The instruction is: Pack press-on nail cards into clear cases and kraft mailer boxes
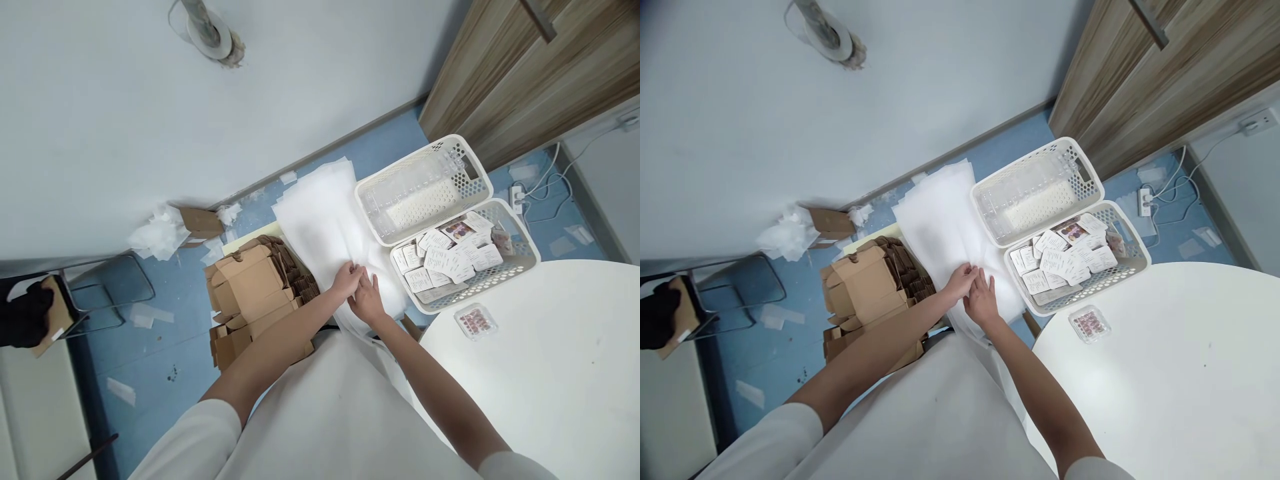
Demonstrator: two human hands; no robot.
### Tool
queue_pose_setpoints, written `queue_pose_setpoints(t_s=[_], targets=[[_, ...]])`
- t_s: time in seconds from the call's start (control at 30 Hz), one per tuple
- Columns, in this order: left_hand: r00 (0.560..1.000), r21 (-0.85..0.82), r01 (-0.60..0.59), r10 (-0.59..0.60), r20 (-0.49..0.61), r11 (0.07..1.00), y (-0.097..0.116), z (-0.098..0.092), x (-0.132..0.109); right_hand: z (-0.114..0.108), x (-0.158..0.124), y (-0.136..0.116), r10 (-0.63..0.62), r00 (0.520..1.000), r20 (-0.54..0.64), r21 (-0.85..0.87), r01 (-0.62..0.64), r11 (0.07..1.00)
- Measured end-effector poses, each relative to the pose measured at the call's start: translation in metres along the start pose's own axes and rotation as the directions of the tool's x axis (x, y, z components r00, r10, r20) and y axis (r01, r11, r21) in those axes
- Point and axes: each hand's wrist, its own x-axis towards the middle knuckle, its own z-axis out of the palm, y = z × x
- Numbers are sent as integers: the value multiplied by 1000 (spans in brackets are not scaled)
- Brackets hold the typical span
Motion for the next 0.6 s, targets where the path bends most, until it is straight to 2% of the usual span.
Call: queue_pose_setpoints(t_s=[0.13,0.23,0.3,0.37,0.5,0.6], targets=[[986,-31,65,-69,-154,997,-6,-3,8,-2,-5,-5,-116,993,11,-6,116,993],[975,-26,65,-69,-209,998,-10,-8,10,-8,-7,-2,-138,984,-110,27,141,990],[980,-45,38,-46,-195,998,-11,-12,10,-12,-6,2,-60,963,-264,65,79,995],[987,-71,18,-29,-156,997,-11,-15,8,-16,-2,6,28,931,-363,120,17,993],[995,-102,10,-20,-93,995,-9,-19,4,-26,7,8,16,953,-304,150,31,988],[999,-139,-7,0,-53,990,-3,-22,-5,-34,8,4,4,953,-303,52,12,999]])
